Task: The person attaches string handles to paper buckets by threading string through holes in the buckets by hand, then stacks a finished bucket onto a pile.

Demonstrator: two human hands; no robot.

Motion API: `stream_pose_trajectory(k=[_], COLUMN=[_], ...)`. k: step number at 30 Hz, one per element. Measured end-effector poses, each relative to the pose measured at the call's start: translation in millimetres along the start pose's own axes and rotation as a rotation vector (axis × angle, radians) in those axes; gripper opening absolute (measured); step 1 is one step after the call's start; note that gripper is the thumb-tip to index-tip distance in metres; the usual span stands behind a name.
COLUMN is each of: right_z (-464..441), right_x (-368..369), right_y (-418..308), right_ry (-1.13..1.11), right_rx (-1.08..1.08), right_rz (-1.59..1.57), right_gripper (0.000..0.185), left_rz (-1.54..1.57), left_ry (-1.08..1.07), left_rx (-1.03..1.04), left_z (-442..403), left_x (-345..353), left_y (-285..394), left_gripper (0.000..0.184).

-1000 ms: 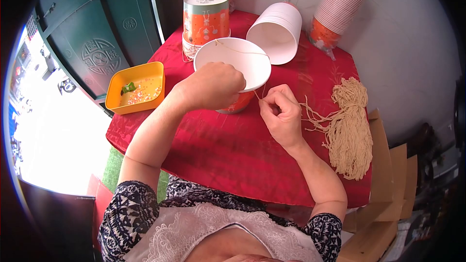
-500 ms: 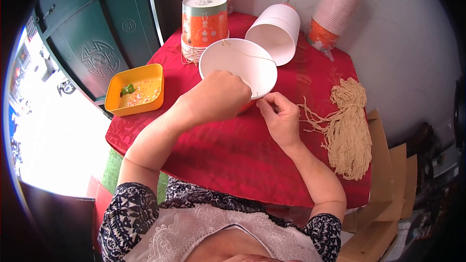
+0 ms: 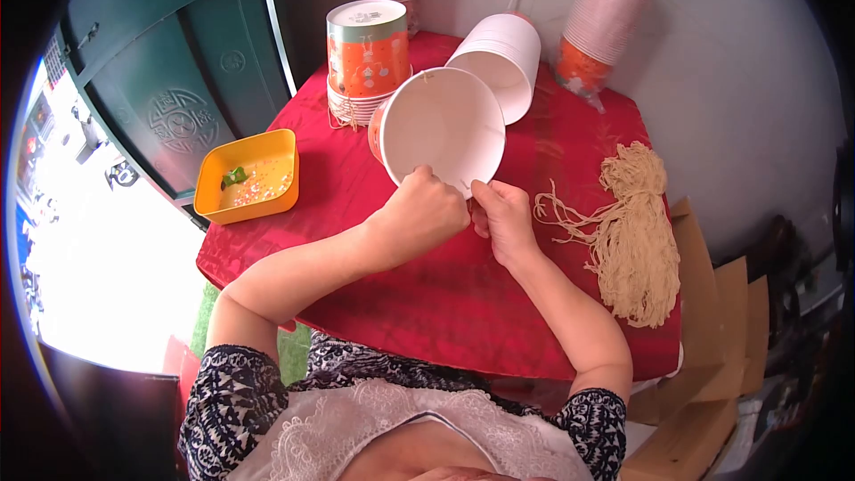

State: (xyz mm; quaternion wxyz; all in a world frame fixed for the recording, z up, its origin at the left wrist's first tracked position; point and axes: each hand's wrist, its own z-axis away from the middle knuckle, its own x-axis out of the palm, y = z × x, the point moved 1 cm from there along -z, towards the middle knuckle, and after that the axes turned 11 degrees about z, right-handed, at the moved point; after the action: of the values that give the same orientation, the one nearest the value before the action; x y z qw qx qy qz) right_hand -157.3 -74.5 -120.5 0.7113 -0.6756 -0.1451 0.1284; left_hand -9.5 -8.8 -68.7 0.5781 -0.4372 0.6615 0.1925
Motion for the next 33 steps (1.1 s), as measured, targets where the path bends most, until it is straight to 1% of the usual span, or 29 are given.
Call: stream_pose_trajectory(k=[1, 4, 7, 10, 13, 16, 22, 25, 28, 31, 33], right_z=[-1, -3, -2, -1, 0, 0, -3, -3, -3, 2, 0], right_x=[2, 1, 4, 9, 10, 11, 13, 13, 12, 12, 6], right_y=[4, 7, 9, 15, 19, 21, 25, 25, 24, 8, 5], right_ry=[-0.01, -0.044, -0.061, -0.045, -0.065, -0.093, -0.084, -0.095, -0.116, -0.154, -0.243], right_rx=[0.018, 0.072, 0.103, 0.153, 0.154, 0.144, 0.113, 0.103, 0.099, 0.094, 0.115], right_rz=[0.006, 0.05, 0.075, 0.086, 0.128, 0.154, 0.257, 0.273, 0.283, 0.377, 0.539], right_gripper=[0.026, 0.027, 0.025, 0.022, 0.019, 0.021, 0.022, 0.02, 0.019, 0.02, 0.02], left_rz=[-0.018, 0.165, 0.424, 0.55, 0.572, 0.628, 0.727, 0.765, 0.804, 0.854, 0.882], left_ry=[-0.038, 0.041, 0.101, 0.141, 0.267, 0.203, 0.257, 0.264, 0.317, 0.322, 0.275], left_rx=[0.003, -0.045, -0.26, -0.451, -0.405, -0.402, -0.448, -0.462, -0.479, -0.514, -0.524], left_z=[2, 10, 13, 11, 12, 12, 12, 14, 14, 16, 18], left_x=[5, 25, 31, 36, 56, 66, 67, 71, 76, 83, 81], left_y=[0, -5, -10, -11, -15, -20, -21, -22, -19, -19, -20], left_gripper=[0.008, 0.007, 0.006, 0.014, 0.026, 0.03, 0.018, 0.016, 0.015, 0.015, 0.016])
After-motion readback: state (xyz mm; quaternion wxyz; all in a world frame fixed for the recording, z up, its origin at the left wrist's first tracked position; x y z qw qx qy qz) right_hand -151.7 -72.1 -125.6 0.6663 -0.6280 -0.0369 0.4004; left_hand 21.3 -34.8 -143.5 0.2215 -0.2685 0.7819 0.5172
